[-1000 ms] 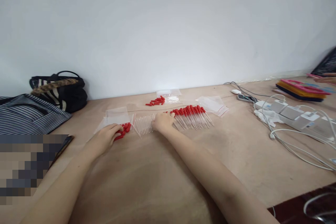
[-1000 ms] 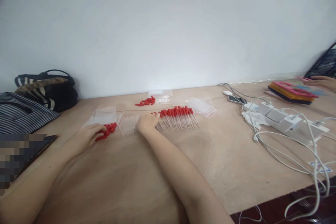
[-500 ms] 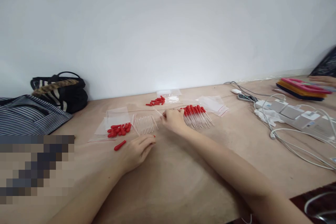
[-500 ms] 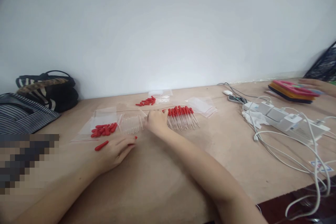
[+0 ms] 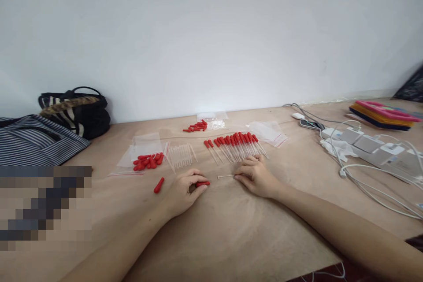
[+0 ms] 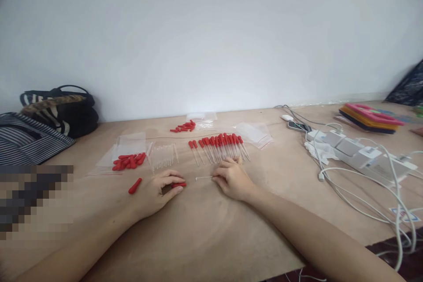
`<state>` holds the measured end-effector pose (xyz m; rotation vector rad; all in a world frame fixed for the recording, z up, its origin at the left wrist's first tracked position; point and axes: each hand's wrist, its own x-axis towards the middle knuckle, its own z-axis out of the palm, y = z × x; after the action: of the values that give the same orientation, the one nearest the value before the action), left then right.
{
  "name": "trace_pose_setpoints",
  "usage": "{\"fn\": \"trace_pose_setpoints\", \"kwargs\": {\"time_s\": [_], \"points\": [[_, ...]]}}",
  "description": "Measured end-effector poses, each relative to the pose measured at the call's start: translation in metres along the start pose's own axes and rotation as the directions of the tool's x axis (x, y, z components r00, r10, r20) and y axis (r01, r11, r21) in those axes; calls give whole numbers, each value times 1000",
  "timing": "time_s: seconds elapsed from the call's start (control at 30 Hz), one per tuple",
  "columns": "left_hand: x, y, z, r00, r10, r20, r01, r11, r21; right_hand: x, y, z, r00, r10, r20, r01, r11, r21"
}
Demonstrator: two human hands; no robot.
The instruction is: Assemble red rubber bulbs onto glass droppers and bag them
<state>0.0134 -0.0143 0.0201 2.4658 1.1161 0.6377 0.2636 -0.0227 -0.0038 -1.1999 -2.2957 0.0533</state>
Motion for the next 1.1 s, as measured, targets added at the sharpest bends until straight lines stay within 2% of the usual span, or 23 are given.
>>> {"fn": "trace_pose_setpoints", "kwargs": {"time_s": [0.17,0.3,0.5,0.67,0.83,1.0,1.1], "points": [[0,0,7,998,-25,-61,22,999,-48,3,-2,5,999,37,-6,-37,999,26],[-1,2,8,990,-90,-104,81,993,-86,7,-7,11,992,123,-26,-122,991,53],[-1,8,8,980,-185,-78,174,977,-126,11,-17,13,983,171,-69,-165,983,82],[1,8,7,968,-239,-75,221,955,-197,8,-27,10,986,144,-82,-129,978,163],[1,10,7,968,-239,-81,216,951,-221,7,-33,11,990,123,-65,-113,984,136],[1,6,11,966,-233,-113,193,940,-282,7,-33,12,997,16,-74,-10,997,80],[1,2,15,955,-269,-125,211,912,-353,5,-34,14,994,-41,-104,49,996,76]]}}
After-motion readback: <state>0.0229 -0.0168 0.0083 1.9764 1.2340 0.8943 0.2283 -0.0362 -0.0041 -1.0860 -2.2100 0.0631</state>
